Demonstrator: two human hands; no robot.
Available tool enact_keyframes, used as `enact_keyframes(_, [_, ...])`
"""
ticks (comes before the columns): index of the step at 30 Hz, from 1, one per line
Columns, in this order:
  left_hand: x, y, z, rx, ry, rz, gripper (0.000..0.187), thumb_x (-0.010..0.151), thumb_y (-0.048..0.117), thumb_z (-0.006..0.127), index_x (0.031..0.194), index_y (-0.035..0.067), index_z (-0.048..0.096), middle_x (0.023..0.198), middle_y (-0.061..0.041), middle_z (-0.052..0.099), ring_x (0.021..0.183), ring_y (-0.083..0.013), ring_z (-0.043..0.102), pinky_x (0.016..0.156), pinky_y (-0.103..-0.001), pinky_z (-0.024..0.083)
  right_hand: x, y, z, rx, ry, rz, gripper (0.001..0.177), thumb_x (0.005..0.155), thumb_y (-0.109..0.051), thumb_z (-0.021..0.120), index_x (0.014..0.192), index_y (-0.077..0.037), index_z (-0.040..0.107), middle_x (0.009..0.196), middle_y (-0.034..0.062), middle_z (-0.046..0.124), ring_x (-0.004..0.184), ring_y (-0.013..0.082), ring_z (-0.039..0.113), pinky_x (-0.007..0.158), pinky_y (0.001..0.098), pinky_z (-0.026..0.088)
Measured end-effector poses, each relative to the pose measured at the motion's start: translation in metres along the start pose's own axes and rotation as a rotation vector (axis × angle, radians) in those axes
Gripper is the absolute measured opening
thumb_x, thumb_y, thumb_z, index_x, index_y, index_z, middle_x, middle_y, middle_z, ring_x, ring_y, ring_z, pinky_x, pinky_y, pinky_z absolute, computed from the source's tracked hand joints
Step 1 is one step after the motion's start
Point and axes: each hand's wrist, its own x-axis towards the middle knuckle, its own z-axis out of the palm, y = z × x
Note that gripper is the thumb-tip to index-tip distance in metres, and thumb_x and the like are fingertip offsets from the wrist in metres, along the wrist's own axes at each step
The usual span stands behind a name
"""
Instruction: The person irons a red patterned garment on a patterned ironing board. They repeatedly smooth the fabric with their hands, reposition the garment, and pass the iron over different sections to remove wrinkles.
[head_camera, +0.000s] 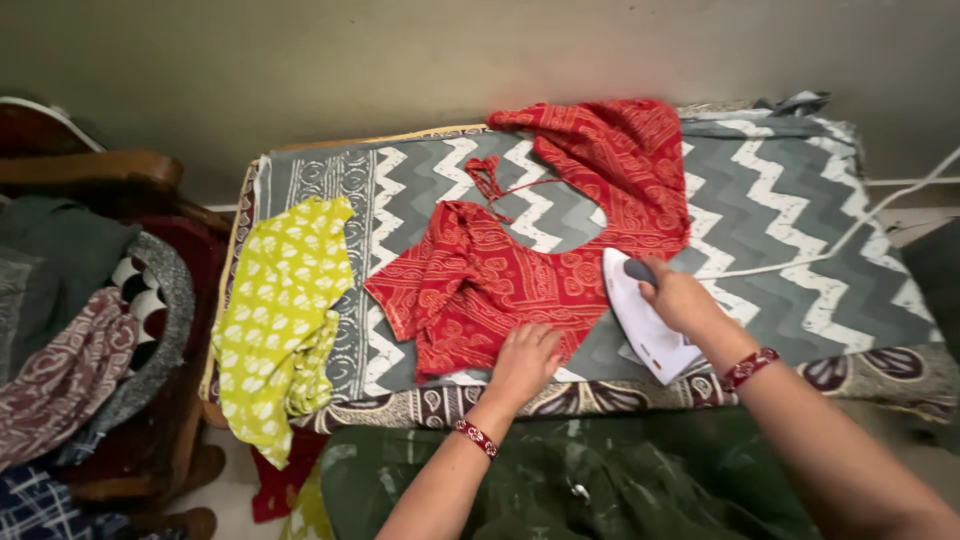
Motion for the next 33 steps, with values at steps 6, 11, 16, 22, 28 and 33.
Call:
enact_keyframes(6, [-0.019, -0.004, 0.013, 0.219, -0.008, 0.032, 0.035, 0.095, 0.026, 0.066, 0.124, 0.006, 0.068, 0.133, -0.014, 0.063, 0.130, -0.0314, 0.054, 0.111, -0.050, 0.040, -0.036, 0.045, -0.002, -0.066, -0.114, -0.010, 0.055, 0.093, -0.034, 0.061, 0.146, -0.026, 0.050, 0.095, 0.0233, 0.076, 0.091, 0.0406, 0.074, 0.084, 0.0506, 0.057])
enact_keyframes(11, [-0.021, 0.003, 0.002, 0.153, -0.058, 0.089, 0.045, 0.087, 0.034, 0.070, 0.119, 0.003, 0.066, 0.129, -0.020, 0.061, 0.127, -0.0377, 0.052, 0.106, -0.054, 0.038, -0.020, 0.155, -0.016, -0.102, 0.023, 0.179, 0.058, 0.098, -0.036, 0.058, 0.152, -0.020, 0.048, 0.109, 0.0270, 0.073, 0.106, 0.0432, 0.070, 0.091, 0.0511, 0.055])
enact_keyframes(16, [-0.017, -0.004, 0.018, 0.373, -0.182, 0.082, 0.034, 0.087, 0.012, 0.062, 0.120, 0.004, 0.066, 0.134, -0.019, 0.061, 0.131, -0.0357, 0.053, 0.109, -0.051, 0.040, 0.029, 0.256, -0.053, -0.061, 0.186, 0.333, 0.052, 0.100, -0.035, 0.059, 0.146, -0.011, 0.058, 0.123, 0.0296, 0.070, 0.115, 0.0464, 0.066, 0.097, 0.0521, 0.052])
enact_keyframes(22, [-0.009, 0.014, 0.007, 0.391, -0.101, 0.055, 0.028, 0.082, 0.007, 0.061, 0.110, 0.007, 0.067, 0.124, -0.014, 0.064, 0.125, -0.0336, 0.056, 0.103, -0.050, 0.043, 0.023, 0.201, -0.095, -0.513, 0.344, 0.270, 0.052, 0.091, -0.043, 0.068, 0.134, -0.016, 0.060, 0.119, 0.0196, 0.069, 0.113, 0.0400, 0.063, 0.089, 0.0521, 0.048])
enact_keyframes(28, [0.005, 0.076, -0.049, 0.223, 0.131, 0.109, 0.027, 0.083, 0.006, 0.065, 0.109, 0.010, 0.069, 0.108, -0.005, 0.065, 0.105, -0.0266, 0.061, 0.087, -0.042, 0.049, -0.066, 0.006, -0.006, 0.423, 0.068, -0.425, 0.093, 0.061, -0.003, 0.086, 0.144, -0.022, 0.048, 0.146, 0.0130, 0.052, 0.094, 0.0303, 0.068, 0.076, 0.0394, 0.059])
enact_keyframes(33, [0.002, 0.110, -0.088, 0.192, 0.192, 0.154, 0.030, 0.082, 0.004, 0.068, 0.111, 0.008, 0.068, 0.106, -0.006, 0.064, 0.099, -0.0256, 0.064, 0.080, -0.039, 0.053, -0.101, -0.063, 0.018, 0.397, 0.381, -0.699, 0.038, 0.077, -0.001, 0.073, 0.112, -0.017, 0.071, 0.130, 0.0103, 0.068, 0.104, 0.0325, 0.071, 0.084, 0.0374, 0.058])
